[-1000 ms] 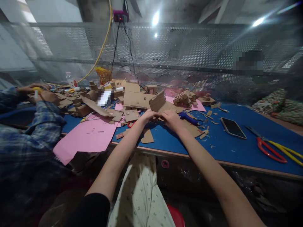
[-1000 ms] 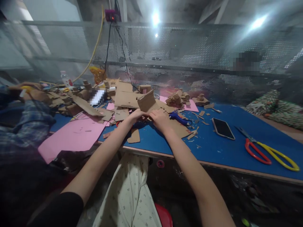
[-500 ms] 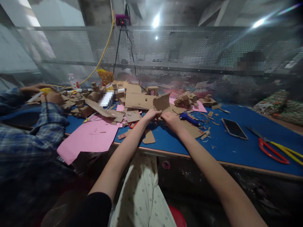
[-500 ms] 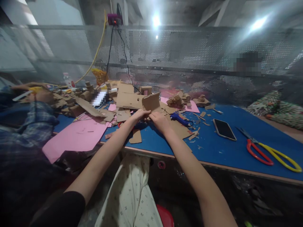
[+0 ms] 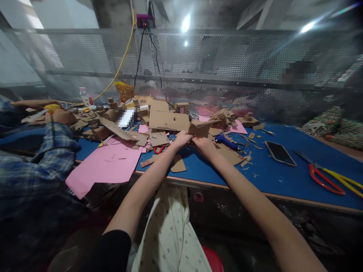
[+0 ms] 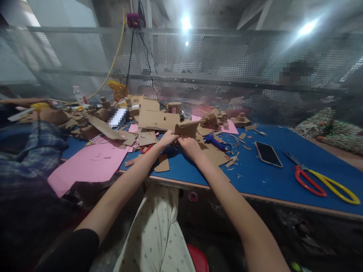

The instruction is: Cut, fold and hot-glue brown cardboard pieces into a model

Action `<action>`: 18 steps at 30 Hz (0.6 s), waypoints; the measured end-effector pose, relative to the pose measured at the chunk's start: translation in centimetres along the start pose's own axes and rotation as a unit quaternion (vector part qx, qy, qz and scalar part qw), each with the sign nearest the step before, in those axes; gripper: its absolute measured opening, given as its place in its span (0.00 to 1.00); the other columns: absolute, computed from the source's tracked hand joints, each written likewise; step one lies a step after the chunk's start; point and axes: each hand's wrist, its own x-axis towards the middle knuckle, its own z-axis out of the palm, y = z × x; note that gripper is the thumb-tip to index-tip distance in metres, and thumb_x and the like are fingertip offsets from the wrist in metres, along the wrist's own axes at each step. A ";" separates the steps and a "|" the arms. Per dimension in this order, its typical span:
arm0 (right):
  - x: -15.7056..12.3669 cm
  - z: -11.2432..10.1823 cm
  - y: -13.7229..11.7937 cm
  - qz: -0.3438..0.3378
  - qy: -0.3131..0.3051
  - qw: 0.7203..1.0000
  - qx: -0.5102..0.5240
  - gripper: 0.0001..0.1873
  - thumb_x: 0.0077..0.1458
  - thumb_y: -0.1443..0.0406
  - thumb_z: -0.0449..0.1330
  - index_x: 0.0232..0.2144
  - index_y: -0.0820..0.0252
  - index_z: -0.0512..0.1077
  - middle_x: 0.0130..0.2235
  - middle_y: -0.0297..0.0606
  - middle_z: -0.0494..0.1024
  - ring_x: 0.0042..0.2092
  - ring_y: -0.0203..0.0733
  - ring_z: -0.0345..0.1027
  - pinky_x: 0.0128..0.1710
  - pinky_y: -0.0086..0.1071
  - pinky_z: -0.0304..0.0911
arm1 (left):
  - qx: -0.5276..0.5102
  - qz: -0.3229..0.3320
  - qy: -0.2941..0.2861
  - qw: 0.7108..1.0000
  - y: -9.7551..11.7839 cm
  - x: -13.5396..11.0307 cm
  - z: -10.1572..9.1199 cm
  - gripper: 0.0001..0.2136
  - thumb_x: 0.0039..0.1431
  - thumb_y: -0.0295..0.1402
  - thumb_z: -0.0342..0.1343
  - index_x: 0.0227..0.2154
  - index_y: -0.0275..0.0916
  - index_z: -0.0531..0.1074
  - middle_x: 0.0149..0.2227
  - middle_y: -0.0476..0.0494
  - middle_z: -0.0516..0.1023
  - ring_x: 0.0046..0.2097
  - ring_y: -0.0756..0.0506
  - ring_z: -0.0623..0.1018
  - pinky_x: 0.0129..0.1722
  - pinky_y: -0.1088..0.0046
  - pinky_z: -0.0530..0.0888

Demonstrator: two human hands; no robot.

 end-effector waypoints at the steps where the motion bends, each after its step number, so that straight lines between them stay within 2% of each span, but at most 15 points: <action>1: 0.0 0.0 0.1 0.005 -0.005 1.000 0.009 0.16 0.63 0.71 0.49 0.48 0.67 0.71 0.46 0.53 0.77 0.46 0.50 0.70 0.39 0.35 0.58 | 0.015 0.006 -0.004 1.000 0.0 -0.1 0.0 0.12 0.51 0.36 0.58 0.17 0.35 0.71 0.16 0.51 0.67 0.22 0.51 0.67 0.24 0.75 0.62; 4: -0.2 0.1 0.4 0.009 -0.023 0.999 0.040 0.14 0.63 0.69 0.51 0.46 0.65 0.72 0.45 0.52 0.77 0.46 0.49 0.70 0.38 0.34 0.58 | 0.049 0.023 -0.022 0.998 0.0 -0.3 0.2 0.17 0.52 0.40 0.57 0.14 0.36 0.67 0.14 0.51 0.63 0.20 0.52 0.64 0.23 0.75 0.59; 7: -0.2 0.3 0.7 -0.003 -0.022 0.998 0.063 0.12 0.61 0.69 0.53 0.46 0.65 0.72 0.45 0.51 0.77 0.46 0.49 0.69 0.39 0.34 0.58 | 0.043 0.030 -0.032 0.998 0.0 -0.4 0.3 0.19 0.54 0.39 0.57 0.12 0.37 0.64 0.13 0.52 0.61 0.19 0.53 0.62 0.21 0.75 0.57; 10: -0.1 0.4 0.8 -0.022 0.033 0.997 0.068 0.11 0.60 0.70 0.53 0.43 0.64 0.72 0.43 0.49 0.76 0.45 0.48 0.66 0.41 0.35 0.57 | -0.034 0.011 -0.033 0.999 0.3 -0.2 0.1 0.19 0.57 0.40 0.56 0.15 0.36 0.64 0.14 0.52 0.62 0.18 0.54 0.62 0.21 0.76 0.57; 14: 0.3 0.6 1.1 -0.029 0.126 0.990 0.058 0.11 0.62 0.70 0.49 0.38 0.62 0.72 0.39 0.46 0.75 0.42 0.48 0.62 0.42 0.35 0.54 | -0.131 -0.003 0.020 0.991 0.8 0.0 -0.4 0.16 0.58 0.36 0.57 0.18 0.36 0.65 0.15 0.54 0.62 0.17 0.55 0.61 0.20 0.77 0.58; 18: 0.2 0.7 1.5 -0.019 0.136 0.989 0.049 0.12 0.64 0.69 0.48 0.37 0.61 0.72 0.37 0.45 0.74 0.41 0.47 0.60 0.41 0.35 0.53 | -0.127 -0.013 0.022 0.992 0.8 0.1 -0.5 0.15 0.58 0.34 0.58 0.19 0.35 0.66 0.14 0.54 0.62 0.17 0.56 0.60 0.19 0.77 0.57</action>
